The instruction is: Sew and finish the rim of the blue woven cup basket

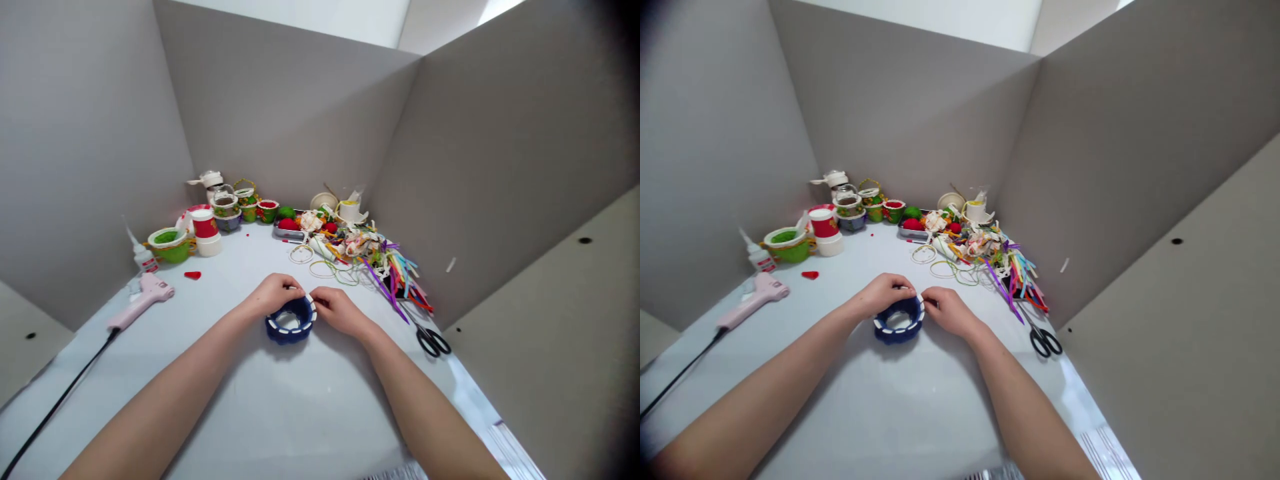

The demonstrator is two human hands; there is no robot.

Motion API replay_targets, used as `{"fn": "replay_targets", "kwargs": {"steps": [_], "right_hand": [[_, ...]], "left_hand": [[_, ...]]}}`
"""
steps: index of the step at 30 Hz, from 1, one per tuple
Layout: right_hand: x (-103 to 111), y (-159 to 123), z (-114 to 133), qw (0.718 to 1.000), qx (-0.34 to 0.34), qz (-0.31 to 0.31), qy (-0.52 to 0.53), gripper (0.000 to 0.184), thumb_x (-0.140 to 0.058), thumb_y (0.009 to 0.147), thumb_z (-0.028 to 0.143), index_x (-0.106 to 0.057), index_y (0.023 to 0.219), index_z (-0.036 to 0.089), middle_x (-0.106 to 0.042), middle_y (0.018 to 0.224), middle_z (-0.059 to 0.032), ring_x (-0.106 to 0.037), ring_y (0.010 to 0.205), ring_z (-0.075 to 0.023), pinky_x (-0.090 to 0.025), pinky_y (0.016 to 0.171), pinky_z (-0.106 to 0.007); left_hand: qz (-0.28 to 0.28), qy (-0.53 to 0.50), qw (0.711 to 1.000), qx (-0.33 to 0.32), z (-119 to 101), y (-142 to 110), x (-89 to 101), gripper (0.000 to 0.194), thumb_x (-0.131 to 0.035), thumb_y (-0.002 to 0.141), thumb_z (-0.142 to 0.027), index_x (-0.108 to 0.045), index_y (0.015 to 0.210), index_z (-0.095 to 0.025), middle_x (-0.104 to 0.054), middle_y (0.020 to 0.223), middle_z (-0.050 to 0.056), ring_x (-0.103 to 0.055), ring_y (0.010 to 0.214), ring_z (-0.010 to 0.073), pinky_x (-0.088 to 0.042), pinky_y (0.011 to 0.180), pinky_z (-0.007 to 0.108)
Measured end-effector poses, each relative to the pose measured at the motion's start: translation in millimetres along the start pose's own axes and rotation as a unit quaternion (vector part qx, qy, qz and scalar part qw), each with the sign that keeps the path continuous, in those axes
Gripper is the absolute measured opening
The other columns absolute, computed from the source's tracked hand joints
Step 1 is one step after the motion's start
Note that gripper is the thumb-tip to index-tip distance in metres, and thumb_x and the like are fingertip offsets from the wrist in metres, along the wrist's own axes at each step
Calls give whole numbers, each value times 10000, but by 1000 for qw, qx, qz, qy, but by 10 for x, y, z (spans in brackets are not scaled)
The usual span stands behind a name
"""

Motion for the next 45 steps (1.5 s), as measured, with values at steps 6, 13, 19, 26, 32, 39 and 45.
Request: {"fn": "replay_targets", "kwargs": {"steps": [6, 13, 19, 26, 32, 39, 45], "right_hand": [[133, -21, 34, 998, 28, -15, -56, 178, -580, 835, 230, -655, 995, 205, -651, 955, -57, -563, 939, -183, -419, 847, -297], [720, -549, -216, 966, -141, -47, -210, 258, -519, 883, 354, -632, 1036, 179, -643, 1058, -109, -603, 936, -218, -439, 823, -314], [1092, -1518, -823, 845, -365, -8, -390, 249, -490, 872, 308, -649, 915, 120, -657, 893, -165, -630, 850, -279, -437, 731, -332], [1049, -1731, -939, 813, -433, -6, -390, 325, -403, 902, 322, -654, 880, 118, -646, 882, -180, -634, 830, -294, -433, 720, -349], [1041, -1830, -907, 809, -454, -9, -373, 241, -473, 848, 307, -633, 828, 128, -651, 863, -173, -637, 817, -290, -425, 690, -336], [1050, -1876, -855, 824, -481, -15, -299, 161, -507, 778, 281, -599, 847, 169, -672, 786, -126, -646, 716, -250, -397, 588, -293], [888, -2047, -636, 871, -470, -82, -117, 308, -579, 678, 386, -599, 913, 187, -669, 705, -62, -610, 622, -208, -430, 588, -287]], "left_hand": [[-17, 2, 1000, 20, 26, 8, 43, 305, -615, 674, -424, -709, 783, -155, -683, 724, 26, -585, 691, 164, -447, 632, 242], [-83, 18, 995, 62, 99, 18, 375, 326, -632, 651, -442, -710, 786, -155, -687, 724, 34, -579, 656, 161, -425, 581, 236], [-130, 0, 986, 102, 211, 22, 585, 368, -652, 627, -466, -708, 819, -157, -680, 724, 37, -561, 634, 151, -390, 530, 220], [-108, -18, 989, 103, 260, 25, 517, 349, -637, 643, -439, -693, 819, -143, -664, 744, 45, -553, 646, 149, -395, 551, 228], [-102, -31, 988, 116, 248, 24, 508, 356, -639, 635, -427, -688, 832, -135, -660, 750, 48, -551, 659, 160, -391, 557, 243], [-102, -14, 988, 117, 268, 34, 509, 354, -642, 635, -442, -697, 833, -154, -669, 765, 44, -553, 668, 163, -386, 561, 250], [-93, -23, 990, 105, 269, 41, 505, 371, -644, 637, -448, -698, 836, -139, -671, 772, 55, -551, 666, 164, -388, 562, 253]]}}
Point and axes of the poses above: each hand's wrist, its own y-axis towards the middle knuckle, its own x-axis out of the back of the hand, z = x × y, the point moved 3 cm from there along y, towards the middle knuckle
